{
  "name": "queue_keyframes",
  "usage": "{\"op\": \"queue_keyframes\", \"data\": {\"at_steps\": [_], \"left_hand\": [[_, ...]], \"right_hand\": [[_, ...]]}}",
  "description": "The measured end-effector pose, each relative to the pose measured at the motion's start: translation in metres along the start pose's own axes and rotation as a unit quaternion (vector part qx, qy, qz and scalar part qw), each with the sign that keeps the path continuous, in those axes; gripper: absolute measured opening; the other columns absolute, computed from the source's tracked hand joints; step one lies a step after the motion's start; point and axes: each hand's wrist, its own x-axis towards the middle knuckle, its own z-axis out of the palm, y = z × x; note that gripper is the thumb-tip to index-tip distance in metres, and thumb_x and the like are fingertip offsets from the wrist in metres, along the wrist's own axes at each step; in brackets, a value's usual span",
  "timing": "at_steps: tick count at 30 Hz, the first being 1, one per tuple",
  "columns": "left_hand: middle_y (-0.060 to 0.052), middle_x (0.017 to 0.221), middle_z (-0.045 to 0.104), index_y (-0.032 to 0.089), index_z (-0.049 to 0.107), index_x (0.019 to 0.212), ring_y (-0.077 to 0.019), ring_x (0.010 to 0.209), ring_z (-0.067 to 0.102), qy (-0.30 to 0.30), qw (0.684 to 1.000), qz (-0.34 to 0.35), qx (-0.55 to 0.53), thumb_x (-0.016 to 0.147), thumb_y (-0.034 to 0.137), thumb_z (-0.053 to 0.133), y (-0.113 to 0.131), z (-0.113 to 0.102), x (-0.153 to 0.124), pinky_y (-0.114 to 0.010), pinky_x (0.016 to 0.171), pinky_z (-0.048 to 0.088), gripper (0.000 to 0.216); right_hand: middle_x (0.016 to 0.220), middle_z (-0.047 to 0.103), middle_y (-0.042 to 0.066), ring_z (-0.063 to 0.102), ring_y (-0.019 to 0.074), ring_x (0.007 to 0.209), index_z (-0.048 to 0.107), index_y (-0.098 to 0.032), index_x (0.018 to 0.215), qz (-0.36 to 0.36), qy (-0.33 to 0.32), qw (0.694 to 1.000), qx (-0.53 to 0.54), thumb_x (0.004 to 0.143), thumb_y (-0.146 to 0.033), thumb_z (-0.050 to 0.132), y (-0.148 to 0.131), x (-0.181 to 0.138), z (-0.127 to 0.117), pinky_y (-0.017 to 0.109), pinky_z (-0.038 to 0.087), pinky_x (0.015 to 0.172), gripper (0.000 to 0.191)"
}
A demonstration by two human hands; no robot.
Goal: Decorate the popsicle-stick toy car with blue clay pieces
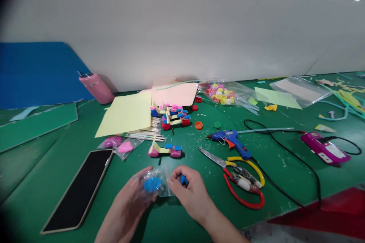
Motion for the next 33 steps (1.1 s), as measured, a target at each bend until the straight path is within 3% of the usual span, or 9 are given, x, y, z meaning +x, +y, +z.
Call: {"op": "queue_keyframes", "data": {"at_steps": [5, 8, 16, 18, 21, 23, 25, 28, 33], "left_hand": [[-0.002, 0.073, 0.062, 0.013, 0.064, 0.075, -0.0125, 0.065, 0.056, 0.002, 1.000, -0.004, -0.002, 0.065, 0.022, 0.067, -0.004, -0.001, 0.003, -0.026, 0.059, 0.049, 0.014], [-0.003, 0.075, 0.061, 0.013, 0.062, 0.074, -0.0134, 0.068, 0.056, 0.022, 1.000, -0.007, -0.019, 0.065, 0.018, 0.067, -0.005, 0.000, 0.004, -0.029, 0.060, 0.051, 0.012], [-0.001, 0.076, 0.058, 0.013, 0.061, 0.072, -0.0130, 0.068, 0.055, 0.038, 0.999, -0.002, 0.002, 0.066, 0.018, 0.066, -0.003, 0.000, 0.005, -0.028, 0.058, 0.051, 0.009], [0.000, 0.075, 0.058, 0.014, 0.062, 0.072, -0.0116, 0.067, 0.054, 0.069, 0.997, 0.022, 0.017, 0.064, 0.019, 0.068, 0.003, -0.008, 0.009, -0.024, 0.057, 0.050, 0.011], [0.001, 0.072, 0.058, 0.015, 0.062, 0.069, -0.0094, 0.065, 0.053, 0.118, 0.984, 0.119, 0.054, 0.062, 0.024, 0.069, 0.018, -0.031, 0.019, -0.018, 0.055, 0.048, 0.014], [0.002, 0.077, 0.059, 0.017, 0.063, 0.077, -0.0093, 0.068, 0.053, 0.169, 0.963, 0.186, 0.101, 0.062, 0.027, 0.069, 0.029, -0.048, 0.027, -0.017, 0.057, 0.046, 0.020], [0.001, 0.080, 0.059, 0.020, 0.061, 0.092, -0.0112, 0.071, 0.054, 0.172, 0.943, 0.210, 0.190, 0.064, 0.032, 0.066, 0.037, -0.063, 0.034, -0.020, 0.062, 0.046, 0.031], [-0.003, 0.085, 0.059, 0.021, 0.049, 0.115, -0.0182, 0.076, 0.056, 0.182, 0.883, 0.253, 0.351, 0.069, 0.039, 0.059, 0.042, -0.074, 0.039, -0.032, 0.070, 0.046, 0.051], [-0.018, 0.124, 0.040, 0.016, 0.041, 0.124, -0.0344, 0.112, 0.040, 0.238, 0.637, 0.441, 0.586, 0.074, 0.034, 0.050, 0.045, -0.066, 0.028, -0.048, 0.087, 0.037, 0.053]], "right_hand": [[0.055, 0.035, -0.005, 0.030, 0.0072, 0.051, 0.049, -0.016, 0.065, -0.011, -0.015, 1.000, 0.017, 0.079, -0.037, 0.051, 0.003, -0.001, -0.001, 0.019, 0.024, 0.047, 0.026], [0.055, 0.034, -0.005, 0.030, 0.0076, 0.052, 0.052, -0.015, 0.068, -0.013, -0.009, 0.999, 0.041, 0.083, -0.039, 0.044, 0.005, 0.000, -0.003, 0.020, 0.024, 0.048, 0.029], [0.061, 0.039, -0.004, 0.032, 0.0079, 0.055, 0.053, -0.016, 0.074, 0.004, -0.009, 0.999, 0.032, 0.078, -0.037, 0.054, 0.003, 0.001, -0.003, 0.019, 0.026, 0.050, 0.021], [0.061, 0.039, -0.004, 0.031, 0.0076, 0.054, 0.054, -0.016, 0.079, 0.016, 0.002, 0.999, 0.040, 0.078, -0.038, 0.053, 0.004, 0.000, -0.003, 0.019, 0.026, 0.049, 0.022], [0.063, 0.041, -0.004, 0.032, 0.0072, 0.053, 0.055, -0.016, 0.081, 0.020, 0.016, 0.999, 0.036, 0.080, -0.039, 0.050, 0.006, -0.001, -0.005, 0.018, 0.026, 0.049, 0.024], [0.065, 0.043, -0.003, 0.033, 0.0074, 0.054, 0.056, -0.016, 0.081, 0.016, 0.021, 0.999, 0.025, 0.080, -0.039, 0.050, 0.008, -0.001, -0.006, 0.018, 0.027, 0.049, 0.024], [0.066, 0.044, -0.003, 0.034, 0.0078, 0.055, 0.056, -0.016, 0.081, 0.013, 0.021, 1.000, 0.015, 0.081, -0.039, 0.050, 0.010, -0.001, -0.007, 0.018, 0.028, 0.051, 0.024], [0.066, 0.045, -0.003, 0.035, 0.0080, 0.056, 0.056, -0.016, 0.081, 0.014, 0.018, 1.000, 0.002, 0.081, -0.038, 0.049, 0.012, -0.002, -0.008, 0.018, 0.029, 0.051, 0.023], [0.065, 0.043, -0.003, 0.033, 0.0075, 0.055, 0.056, -0.016, 0.082, 0.015, 0.017, 1.000, 0.004, 0.082, -0.038, 0.049, 0.014, -0.002, -0.008, 0.018, 0.027, 0.050, 0.023]]}}
